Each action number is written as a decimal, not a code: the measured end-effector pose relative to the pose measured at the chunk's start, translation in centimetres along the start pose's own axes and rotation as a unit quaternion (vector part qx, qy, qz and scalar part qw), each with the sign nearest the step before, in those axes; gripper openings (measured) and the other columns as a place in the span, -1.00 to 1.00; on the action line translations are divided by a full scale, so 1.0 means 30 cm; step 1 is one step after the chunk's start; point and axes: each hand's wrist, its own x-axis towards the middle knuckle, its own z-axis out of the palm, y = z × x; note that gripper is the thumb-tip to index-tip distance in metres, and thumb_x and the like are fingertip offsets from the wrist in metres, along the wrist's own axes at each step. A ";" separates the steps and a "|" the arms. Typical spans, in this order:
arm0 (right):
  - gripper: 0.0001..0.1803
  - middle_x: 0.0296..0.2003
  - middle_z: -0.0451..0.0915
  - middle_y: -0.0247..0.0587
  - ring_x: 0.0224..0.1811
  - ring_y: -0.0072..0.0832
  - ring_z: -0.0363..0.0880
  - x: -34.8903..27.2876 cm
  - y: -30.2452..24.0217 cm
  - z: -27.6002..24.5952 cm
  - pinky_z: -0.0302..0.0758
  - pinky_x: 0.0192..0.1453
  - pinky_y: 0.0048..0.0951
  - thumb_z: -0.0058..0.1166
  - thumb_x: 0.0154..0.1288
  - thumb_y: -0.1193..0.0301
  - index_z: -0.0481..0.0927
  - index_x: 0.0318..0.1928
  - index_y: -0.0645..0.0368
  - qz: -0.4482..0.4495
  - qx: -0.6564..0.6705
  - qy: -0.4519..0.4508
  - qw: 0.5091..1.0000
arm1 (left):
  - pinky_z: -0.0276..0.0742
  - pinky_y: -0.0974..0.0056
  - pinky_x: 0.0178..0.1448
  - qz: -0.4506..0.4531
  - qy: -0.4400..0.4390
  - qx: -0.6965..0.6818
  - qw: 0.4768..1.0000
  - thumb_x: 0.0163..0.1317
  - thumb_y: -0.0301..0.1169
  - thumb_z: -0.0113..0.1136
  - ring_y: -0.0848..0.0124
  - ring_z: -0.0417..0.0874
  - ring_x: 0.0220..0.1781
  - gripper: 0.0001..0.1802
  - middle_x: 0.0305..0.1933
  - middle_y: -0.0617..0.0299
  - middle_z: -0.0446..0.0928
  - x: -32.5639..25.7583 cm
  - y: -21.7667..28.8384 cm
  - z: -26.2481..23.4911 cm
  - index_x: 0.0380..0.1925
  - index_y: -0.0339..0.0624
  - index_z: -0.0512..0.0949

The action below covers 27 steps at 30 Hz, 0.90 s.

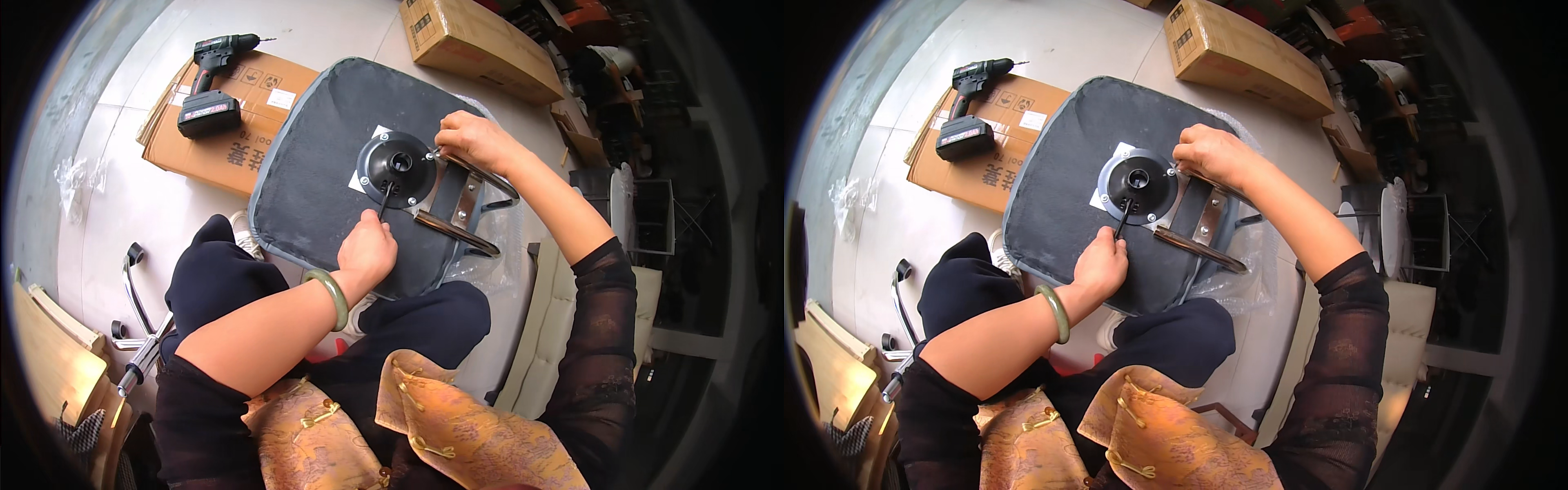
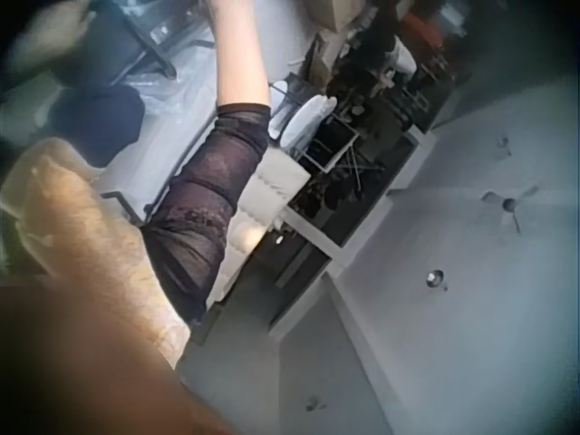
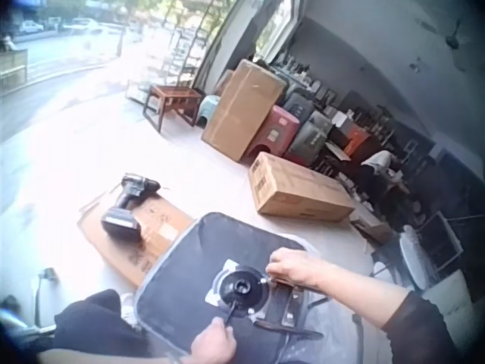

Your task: The person assembles an office chair by attaching a metal base to the underside of a cushioned seat using an Allen key. The person tightens multiple bolts, flips the seat, and wraps the assembled unit in bubble wrap.

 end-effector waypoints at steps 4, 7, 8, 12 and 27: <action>-0.90 -0.23 0.55 -0.22 -0.02 -0.20 0.53 0.014 0.010 0.015 0.53 0.01 -0.26 0.23 0.16 0.43 0.62 -0.29 0.11 -0.006 0.023 -0.020 1.000 | 0.48 -0.10 0.10 -0.002 0.002 0.000 1.000 0.40 -0.27 -0.08 -0.16 0.61 0.00 -0.71 -0.11 -0.20 0.61 0.000 0.003 -0.002 -0.14 -0.31 0.38; -0.85 -0.19 0.57 -0.20 0.06 -0.17 0.53 0.026 0.017 0.013 0.52 0.07 -0.27 0.28 0.12 0.46 0.63 -0.26 0.13 -0.006 0.037 -0.055 0.998 | 0.48 -0.10 0.10 -0.005 -0.002 0.001 1.000 0.41 -0.26 -0.09 -0.16 0.61 0.00 -0.71 -0.11 -0.20 0.61 -0.001 0.006 -0.001 -0.15 -0.31 0.37; -0.85 -0.19 0.57 -0.21 0.07 -0.17 0.52 0.030 0.019 0.012 0.52 0.07 -0.26 0.28 0.11 0.47 0.62 -0.27 0.14 -0.010 0.041 -0.059 0.997 | 0.48 -0.10 0.10 -0.008 -0.003 0.005 1.000 0.41 -0.26 -0.09 -0.16 0.60 0.00 -0.71 -0.11 -0.20 0.61 -0.001 0.007 -0.001 -0.15 -0.31 0.37; -0.84 -0.20 0.55 -0.24 0.09 -0.18 0.52 0.043 0.023 0.016 0.52 0.08 -0.25 0.29 0.05 0.53 0.61 -0.31 0.15 -0.045 0.066 -0.049 0.996 | 0.48 -0.10 0.10 -0.016 -0.012 0.012 1.000 0.41 -0.26 -0.09 -0.16 0.60 0.01 -0.72 -0.10 -0.19 0.61 0.002 0.012 -0.003 -0.15 -0.30 0.36; -0.90 -0.15 0.57 -0.22 0.26 -0.15 0.46 0.071 0.036 0.005 0.57 0.11 -0.25 0.23 0.00 0.57 0.62 -0.41 0.17 -0.144 0.003 -0.077 0.987 | 0.48 -0.09 0.11 -0.035 -0.030 -0.002 0.999 0.42 -0.24 -0.10 -0.15 0.60 0.03 -0.71 -0.07 -0.17 0.61 -0.001 0.020 -0.018 -0.12 -0.27 0.37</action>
